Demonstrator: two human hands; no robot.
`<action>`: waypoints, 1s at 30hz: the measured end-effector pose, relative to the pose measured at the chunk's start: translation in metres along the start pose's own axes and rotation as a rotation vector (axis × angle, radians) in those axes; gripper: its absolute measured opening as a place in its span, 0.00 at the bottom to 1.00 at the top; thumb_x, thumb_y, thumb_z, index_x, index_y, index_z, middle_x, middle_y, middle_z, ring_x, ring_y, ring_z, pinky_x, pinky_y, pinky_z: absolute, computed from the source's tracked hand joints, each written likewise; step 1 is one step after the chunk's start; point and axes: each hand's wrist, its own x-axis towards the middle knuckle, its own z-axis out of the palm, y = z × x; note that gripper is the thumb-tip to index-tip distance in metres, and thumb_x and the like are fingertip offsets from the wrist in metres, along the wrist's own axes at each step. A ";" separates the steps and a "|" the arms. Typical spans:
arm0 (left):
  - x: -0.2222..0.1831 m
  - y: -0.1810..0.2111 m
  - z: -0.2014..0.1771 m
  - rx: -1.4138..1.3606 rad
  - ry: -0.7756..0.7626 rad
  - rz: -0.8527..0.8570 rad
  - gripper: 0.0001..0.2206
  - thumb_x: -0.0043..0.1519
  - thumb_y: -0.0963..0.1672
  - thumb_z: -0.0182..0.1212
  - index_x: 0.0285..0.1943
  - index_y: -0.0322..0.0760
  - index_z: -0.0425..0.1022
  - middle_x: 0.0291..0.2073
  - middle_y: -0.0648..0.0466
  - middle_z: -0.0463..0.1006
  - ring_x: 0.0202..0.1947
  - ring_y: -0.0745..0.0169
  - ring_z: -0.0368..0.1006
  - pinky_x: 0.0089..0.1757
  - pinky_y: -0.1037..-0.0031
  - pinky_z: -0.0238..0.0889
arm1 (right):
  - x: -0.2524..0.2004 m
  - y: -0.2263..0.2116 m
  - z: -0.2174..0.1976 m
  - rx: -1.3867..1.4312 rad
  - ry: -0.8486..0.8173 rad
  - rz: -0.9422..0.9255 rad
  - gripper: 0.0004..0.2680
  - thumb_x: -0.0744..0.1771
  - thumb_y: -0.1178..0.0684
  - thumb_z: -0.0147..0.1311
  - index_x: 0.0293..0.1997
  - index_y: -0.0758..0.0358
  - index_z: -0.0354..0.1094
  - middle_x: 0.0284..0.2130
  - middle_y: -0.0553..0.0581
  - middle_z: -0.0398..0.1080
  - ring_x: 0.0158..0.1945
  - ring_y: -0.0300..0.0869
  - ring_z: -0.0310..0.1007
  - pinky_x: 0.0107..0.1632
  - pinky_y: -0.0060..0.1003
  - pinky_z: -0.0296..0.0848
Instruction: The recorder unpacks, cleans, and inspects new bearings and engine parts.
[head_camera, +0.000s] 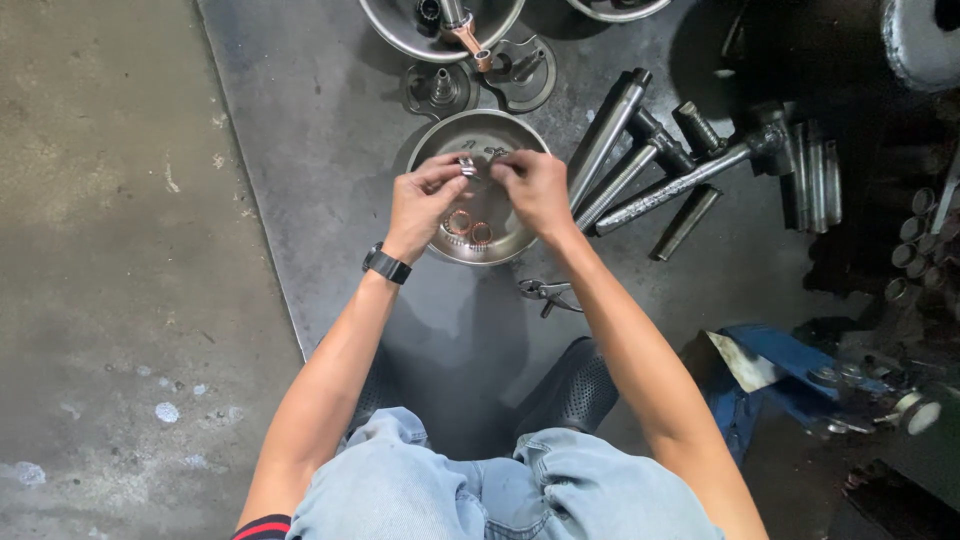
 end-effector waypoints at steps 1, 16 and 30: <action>0.000 -0.001 -0.003 0.003 -0.002 -0.005 0.09 0.65 0.38 0.62 0.52 0.25 0.81 0.62 0.47 0.75 0.49 0.64 0.78 0.46 0.76 0.78 | 0.003 0.013 0.007 0.004 0.001 0.004 0.08 0.67 0.56 0.62 0.44 0.72 0.77 0.27 0.59 0.77 0.27 0.37 0.73 0.30 0.31 0.71; 0.001 0.004 0.004 -0.088 0.005 -0.039 0.10 0.64 0.38 0.64 0.53 0.24 0.80 0.62 0.45 0.74 0.52 0.61 0.77 0.49 0.71 0.80 | 0.008 0.014 -0.014 -0.194 -0.003 -0.303 0.09 0.61 0.59 0.64 0.40 0.72 0.72 0.34 0.63 0.78 0.38 0.47 0.80 0.43 0.38 0.77; 0.001 0.008 0.009 0.142 -0.075 0.075 0.09 0.64 0.37 0.62 0.52 0.25 0.82 0.62 0.47 0.75 0.55 0.62 0.76 0.50 0.74 0.77 | 0.001 -0.021 -0.017 0.081 -0.195 0.005 0.09 0.63 0.57 0.67 0.43 0.71 0.76 0.31 0.59 0.77 0.32 0.39 0.75 0.36 0.32 0.76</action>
